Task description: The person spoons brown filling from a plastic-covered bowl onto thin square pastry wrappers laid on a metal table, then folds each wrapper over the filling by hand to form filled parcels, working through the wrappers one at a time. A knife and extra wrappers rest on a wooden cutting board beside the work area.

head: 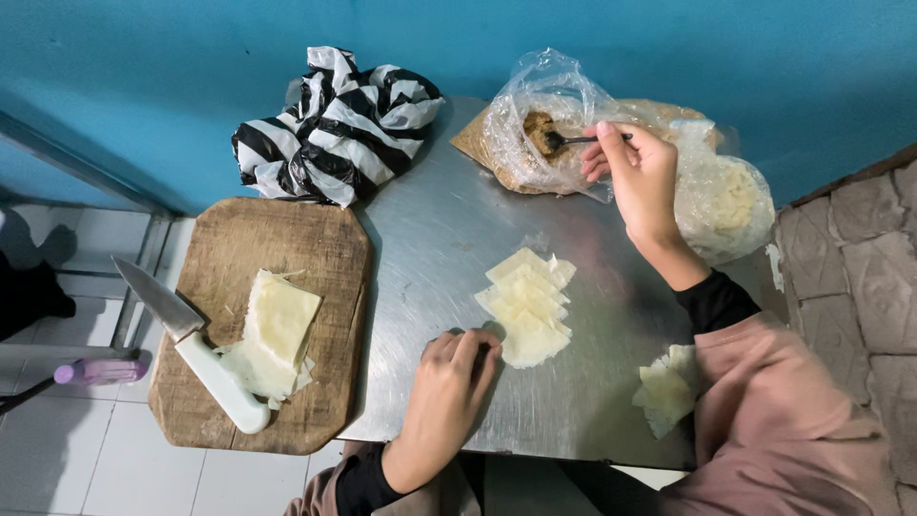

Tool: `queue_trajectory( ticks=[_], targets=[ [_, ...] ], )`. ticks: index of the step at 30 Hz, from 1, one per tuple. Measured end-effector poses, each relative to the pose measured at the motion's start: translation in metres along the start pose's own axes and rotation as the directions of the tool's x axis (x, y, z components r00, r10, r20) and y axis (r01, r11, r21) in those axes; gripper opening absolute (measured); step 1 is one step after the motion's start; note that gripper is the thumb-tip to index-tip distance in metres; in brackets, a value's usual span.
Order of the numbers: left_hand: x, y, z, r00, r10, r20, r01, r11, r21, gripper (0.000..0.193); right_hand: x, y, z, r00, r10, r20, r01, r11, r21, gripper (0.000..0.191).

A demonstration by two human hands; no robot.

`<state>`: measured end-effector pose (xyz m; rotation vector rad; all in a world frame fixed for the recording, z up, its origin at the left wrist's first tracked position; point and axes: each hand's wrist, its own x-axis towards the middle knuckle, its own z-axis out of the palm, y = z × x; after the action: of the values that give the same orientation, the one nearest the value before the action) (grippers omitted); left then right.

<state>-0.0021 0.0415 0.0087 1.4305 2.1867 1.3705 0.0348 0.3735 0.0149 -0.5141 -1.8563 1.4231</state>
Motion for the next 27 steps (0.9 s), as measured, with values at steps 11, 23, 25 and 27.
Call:
queue_trajectory(
  ticks=[11, 23, 25, 27],
  targets=[
    [-0.001, -0.003, -0.001, 0.997, -0.04, -0.068, 0.038, 0.999, -0.027, 0.014, -0.001, -0.003, -0.005, 0.998, 0.056, -0.009, -0.055, 0.996, 0.07, 0.03],
    [0.001, 0.0, -0.008, 0.994, -0.104, -0.024, 0.103, 0.994, -0.042, 0.02, -0.035, -0.029, -0.024, 0.989, 0.141, -0.047, -0.119, 0.94, 0.319, 0.026],
    [0.002, 0.001, -0.01, 0.996, -0.093, -0.015, 0.092, 0.994, -0.063, 0.022, -0.058, -0.036, -0.028, 0.988, 0.151, -0.018, -0.141, 0.955, 0.26, 0.027],
    [0.001, 0.002, -0.012, 0.998, -0.07, -0.004, 0.069, 0.993, -0.093, 0.025, -0.087, -0.04, -0.029, 0.983, 0.183, 0.026, -0.184, 0.96, 0.213, 0.028]
  ],
)
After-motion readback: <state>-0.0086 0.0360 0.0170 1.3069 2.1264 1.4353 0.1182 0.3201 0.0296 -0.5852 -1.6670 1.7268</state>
